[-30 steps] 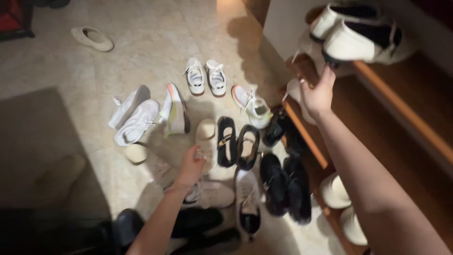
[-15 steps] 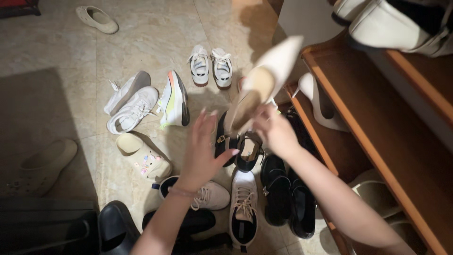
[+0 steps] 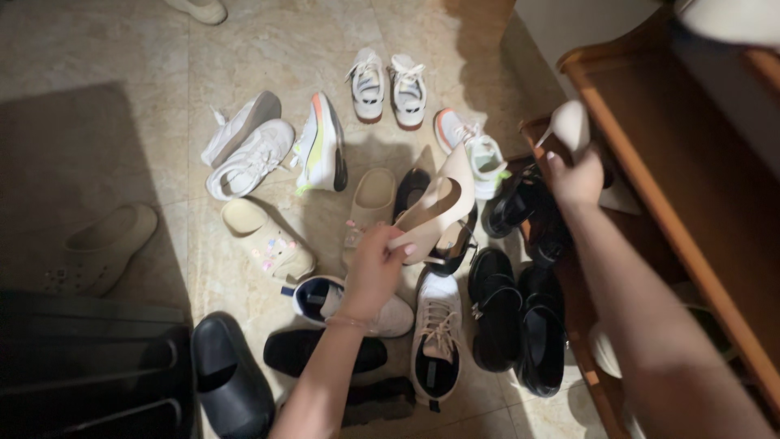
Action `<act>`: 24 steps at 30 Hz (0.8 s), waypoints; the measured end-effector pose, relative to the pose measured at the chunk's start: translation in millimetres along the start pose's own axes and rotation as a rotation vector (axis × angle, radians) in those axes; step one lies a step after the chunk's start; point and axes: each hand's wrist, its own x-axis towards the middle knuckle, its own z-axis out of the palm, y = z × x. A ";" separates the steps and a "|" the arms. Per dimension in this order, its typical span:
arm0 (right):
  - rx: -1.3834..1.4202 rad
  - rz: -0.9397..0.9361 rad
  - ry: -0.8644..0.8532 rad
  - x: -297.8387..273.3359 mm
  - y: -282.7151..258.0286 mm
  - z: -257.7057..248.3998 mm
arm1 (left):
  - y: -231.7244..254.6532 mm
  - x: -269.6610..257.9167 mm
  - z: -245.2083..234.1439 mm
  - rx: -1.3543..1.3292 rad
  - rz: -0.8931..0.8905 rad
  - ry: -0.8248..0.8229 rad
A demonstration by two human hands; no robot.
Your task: The person pours hot water from a pot into a jug, then moves to an entryway to pick up scattered shoes and place them onto a wooden shoe rack.
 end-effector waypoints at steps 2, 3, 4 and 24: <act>0.038 0.122 -0.106 3.6 3.4 0.2 | -8.3 -11.2 -7.4 -0.090 -0.186 0.018; -0.017 -0.045 -0.072 -8.3 -3.2 -2.3 | -10.9 -17.8 -12.2 -0.037 -0.099 0.031; -0.066 -0.218 -0.033 -23.0 -14.6 -7.5 | -12.7 -21.0 -17.2 0.018 -0.005 0.046; 0.305 -0.962 -0.829 -172.2 -248.5 -22.6 | 7.4 -73.1 -59.6 0.675 0.561 0.179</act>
